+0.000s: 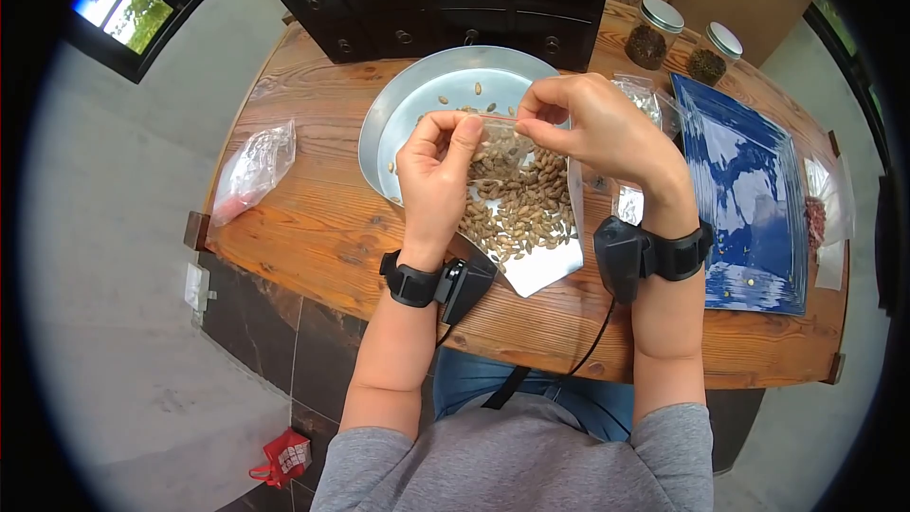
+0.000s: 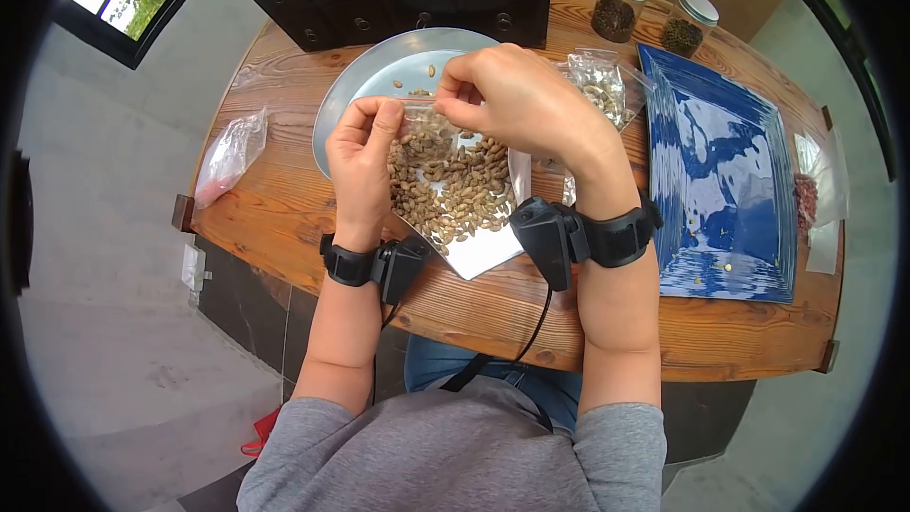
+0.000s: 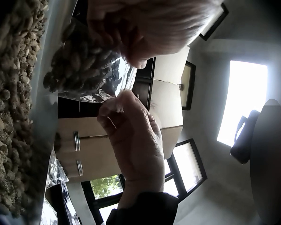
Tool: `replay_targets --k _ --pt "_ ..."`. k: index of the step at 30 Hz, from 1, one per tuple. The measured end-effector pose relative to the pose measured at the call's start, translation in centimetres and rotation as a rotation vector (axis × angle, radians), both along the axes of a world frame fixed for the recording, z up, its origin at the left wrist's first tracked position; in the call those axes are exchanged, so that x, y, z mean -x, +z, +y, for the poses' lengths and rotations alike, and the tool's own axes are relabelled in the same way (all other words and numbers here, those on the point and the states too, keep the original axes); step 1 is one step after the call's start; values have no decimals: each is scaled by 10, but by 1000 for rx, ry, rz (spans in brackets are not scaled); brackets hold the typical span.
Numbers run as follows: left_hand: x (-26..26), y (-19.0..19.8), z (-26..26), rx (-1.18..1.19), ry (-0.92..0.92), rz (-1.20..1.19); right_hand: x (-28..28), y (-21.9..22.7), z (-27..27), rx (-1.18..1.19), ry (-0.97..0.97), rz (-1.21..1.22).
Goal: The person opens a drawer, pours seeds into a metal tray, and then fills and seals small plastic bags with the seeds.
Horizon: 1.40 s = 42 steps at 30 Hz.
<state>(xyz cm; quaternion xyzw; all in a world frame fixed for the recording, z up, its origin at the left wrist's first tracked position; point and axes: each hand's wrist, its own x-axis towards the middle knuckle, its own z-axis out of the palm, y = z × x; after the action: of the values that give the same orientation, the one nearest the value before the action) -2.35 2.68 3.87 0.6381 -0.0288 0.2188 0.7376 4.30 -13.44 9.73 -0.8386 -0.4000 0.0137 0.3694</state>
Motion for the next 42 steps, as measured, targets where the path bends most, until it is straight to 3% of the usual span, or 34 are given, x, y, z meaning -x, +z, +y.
replay_targets --k 11,17,19,23,26,30,40,42 --pt "-2 -1 0 182 -31 58 0 10 -7 60 -45 -7" --pt "2 13 -9 345 -247 264 4 17 -15 -123 25 139" --pt "4 9 -11 174 -460 227 9 23 -17 -196 2 239" --pt "6 10 -9 139 -588 273 11 22 -22 -234 -21 133" --pt "5 9 -9 152 -564 273 14 25 -27 -270 -84 159" --pt "-1 4 -6 203 -426 207 10 21 -60 -400 -345 139" --pt "-1 1 -3 167 -357 191 -20 -7 -114 -136 -599 106" --pt "-3 0 -2 169 -351 194 -17 -11 -116 0 -659 -215"
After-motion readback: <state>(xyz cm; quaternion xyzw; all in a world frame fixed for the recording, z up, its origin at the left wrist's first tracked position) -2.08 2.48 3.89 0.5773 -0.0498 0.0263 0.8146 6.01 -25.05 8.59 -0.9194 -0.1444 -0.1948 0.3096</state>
